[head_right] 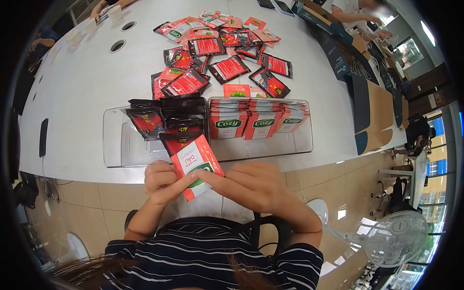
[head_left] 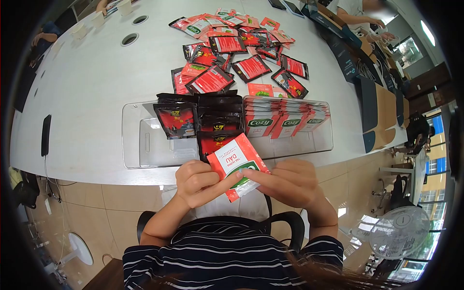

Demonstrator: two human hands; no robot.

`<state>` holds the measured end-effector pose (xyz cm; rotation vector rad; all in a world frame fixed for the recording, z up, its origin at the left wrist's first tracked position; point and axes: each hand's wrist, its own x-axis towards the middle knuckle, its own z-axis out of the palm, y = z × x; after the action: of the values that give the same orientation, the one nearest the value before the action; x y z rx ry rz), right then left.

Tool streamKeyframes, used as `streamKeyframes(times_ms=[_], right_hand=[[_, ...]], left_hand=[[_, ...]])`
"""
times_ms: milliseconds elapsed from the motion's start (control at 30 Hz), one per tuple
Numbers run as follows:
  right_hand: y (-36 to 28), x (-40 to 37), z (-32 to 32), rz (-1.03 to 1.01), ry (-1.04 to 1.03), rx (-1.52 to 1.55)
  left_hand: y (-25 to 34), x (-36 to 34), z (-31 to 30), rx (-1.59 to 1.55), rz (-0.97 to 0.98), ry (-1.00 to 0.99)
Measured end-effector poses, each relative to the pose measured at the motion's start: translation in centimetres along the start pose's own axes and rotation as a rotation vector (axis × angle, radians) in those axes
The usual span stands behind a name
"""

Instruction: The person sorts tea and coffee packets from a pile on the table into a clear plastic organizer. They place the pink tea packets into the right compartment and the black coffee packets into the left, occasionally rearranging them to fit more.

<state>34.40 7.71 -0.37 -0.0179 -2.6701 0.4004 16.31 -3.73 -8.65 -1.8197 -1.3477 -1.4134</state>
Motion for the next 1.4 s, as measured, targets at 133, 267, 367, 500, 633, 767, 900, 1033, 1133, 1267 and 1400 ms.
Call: streamKeyframes(times_ms=[133,267,367,500,633,767,900,1033,1133,1267,1400], right_hand=[[1.1,0.4,1.3,-0.081,0.212,0.108],[0.7,-0.1,-1.2,0.065,0.307,0.231],[1.4,-1.7,-2.4,0.302,0.562,0.07],[3.5,-3.2,-4.0,0.52,0.796,-0.069],[4.7,-4.1,-5.5,0.564,0.637,-0.22],[5.4,-4.0,-5.0,0.725,0.429,-0.054],[7.1,-4.6,-4.0,0.54,0.161,-0.396],[7.7,-4.0,-3.9,0.502,0.144,-0.507],[7.5,-3.3,-3.9,0.537,0.124,-0.595],[7.6,-2.8,-3.7,0.562,0.108,-0.587],[7.4,-2.8,-3.8,0.563,0.128,-0.597]], left_hand=[[0.0,0.0,-0.3,-0.027,0.019,-0.057],[-0.1,-0.2,0.1,-0.006,-0.006,0.015],[0.1,0.2,0.5,-0.017,-0.01,0.039],[0.0,0.2,0.4,-0.015,-0.008,0.01],[0.1,0.4,0.3,-0.033,-0.013,-0.01],[0.1,0.4,0.4,-0.005,-0.004,-0.021],[0.2,0.4,0.5,0.019,-0.005,-0.025],[0.3,0.5,0.6,0.022,-0.012,-0.019],[0.3,0.4,0.6,0.019,-0.016,-0.016],[0.3,0.5,0.6,0.027,-0.012,-0.021],[0.3,0.4,0.8,0.029,-0.014,-0.014]])
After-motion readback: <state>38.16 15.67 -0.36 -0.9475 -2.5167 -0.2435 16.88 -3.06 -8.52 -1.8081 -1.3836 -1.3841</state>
